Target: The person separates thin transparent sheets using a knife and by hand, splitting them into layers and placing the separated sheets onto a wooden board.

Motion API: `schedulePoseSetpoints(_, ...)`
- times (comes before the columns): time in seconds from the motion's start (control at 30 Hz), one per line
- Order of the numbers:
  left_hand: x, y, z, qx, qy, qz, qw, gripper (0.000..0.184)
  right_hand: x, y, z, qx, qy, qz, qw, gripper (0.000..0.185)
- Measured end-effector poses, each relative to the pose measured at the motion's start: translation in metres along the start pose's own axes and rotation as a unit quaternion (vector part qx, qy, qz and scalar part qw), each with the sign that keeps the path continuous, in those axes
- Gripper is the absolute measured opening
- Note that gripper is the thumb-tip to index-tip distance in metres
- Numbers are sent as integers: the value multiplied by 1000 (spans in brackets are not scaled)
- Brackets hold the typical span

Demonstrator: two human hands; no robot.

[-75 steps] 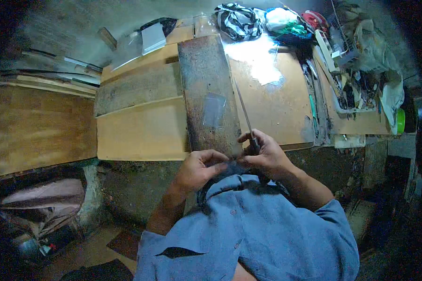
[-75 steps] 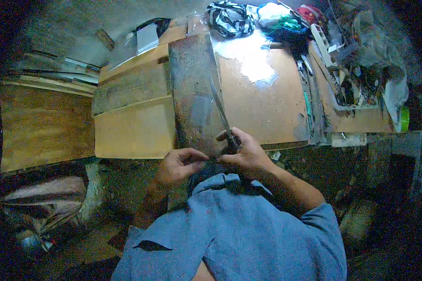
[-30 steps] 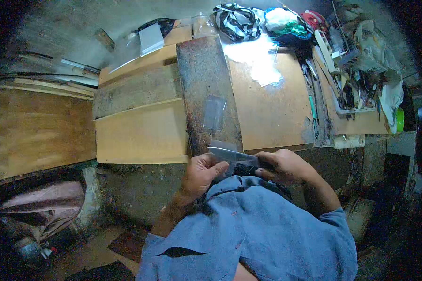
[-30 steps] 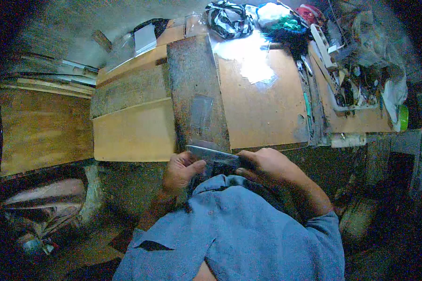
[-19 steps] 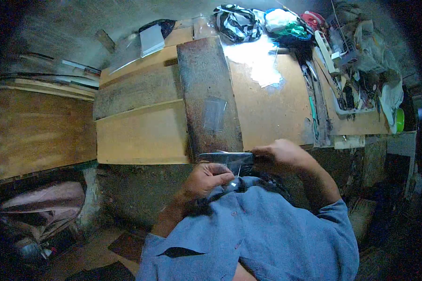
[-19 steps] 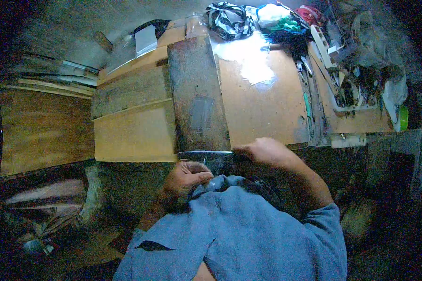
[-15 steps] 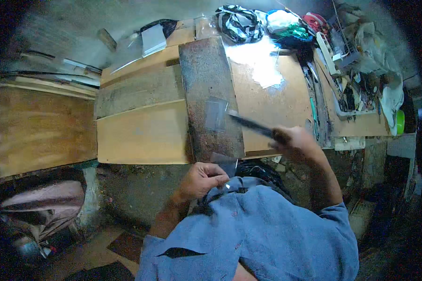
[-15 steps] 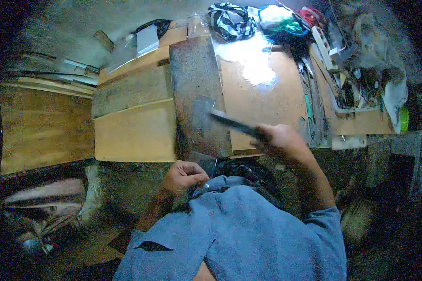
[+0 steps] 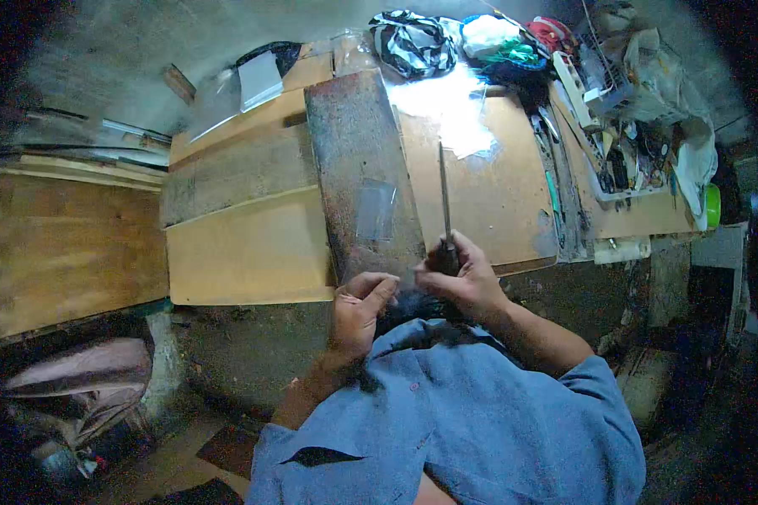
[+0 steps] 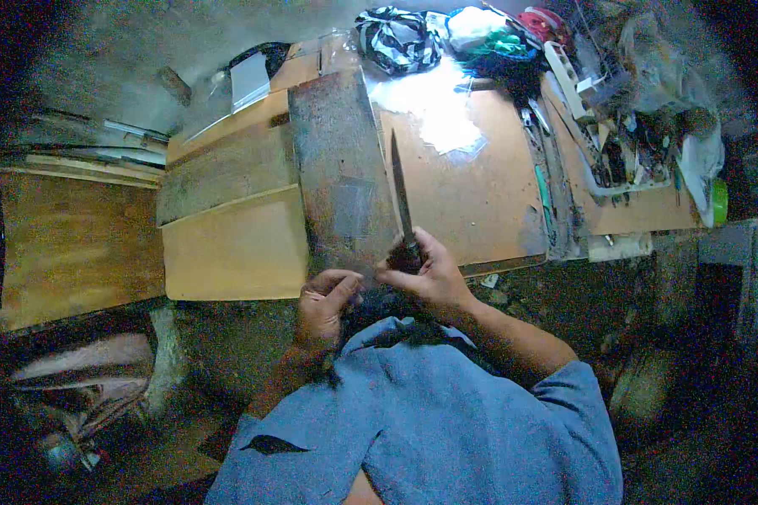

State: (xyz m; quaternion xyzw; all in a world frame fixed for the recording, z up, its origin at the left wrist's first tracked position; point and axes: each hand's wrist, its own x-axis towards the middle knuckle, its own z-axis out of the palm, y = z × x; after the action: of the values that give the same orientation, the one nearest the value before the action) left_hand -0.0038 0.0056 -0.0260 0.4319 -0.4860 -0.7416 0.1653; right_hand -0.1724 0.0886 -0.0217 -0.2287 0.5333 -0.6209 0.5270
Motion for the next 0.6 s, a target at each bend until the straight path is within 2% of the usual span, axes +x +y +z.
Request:
schedulePoseSetpoints(0.07,1,-1,5,-110,23,-24,993,9,-2,5,6,9,-16,1,1000,29)
schedulePoseSetpoints(0.17,-1,0,9,-145,-2,21,989,9,1,19,0,-17,-37,-5,999,29)
schedulePoseSetpoints(0.2,-3,-2,6,-146,1,21,989,9,2,8,1,-18,-11,13,1000,30)
schedulePoseSetpoints(0.27,-5,-8,-3,-42,-50,-28,997,11,5,-14,3,22,28,70,997,29)
schedulePoseSetpoints(0.3,-7,-4,-1,-41,-51,-28,997,11,6,-16,1,22,29,70,997,29)
schedulePoseSetpoints(0.37,-11,8,5,-116,-60,-93,987,12,7,-19,-5,-79,11,51,996,30)
schedulePoseSetpoints(0.5,-4,-5,1,-72,-74,-33,994,13,11,-2,-7,-47,-27,22,998,33)
schedulePoseSetpoints(0.6,-2,-10,2,-14,-65,-2,998,15,12,8,-7,-88,-38,6,995,31)
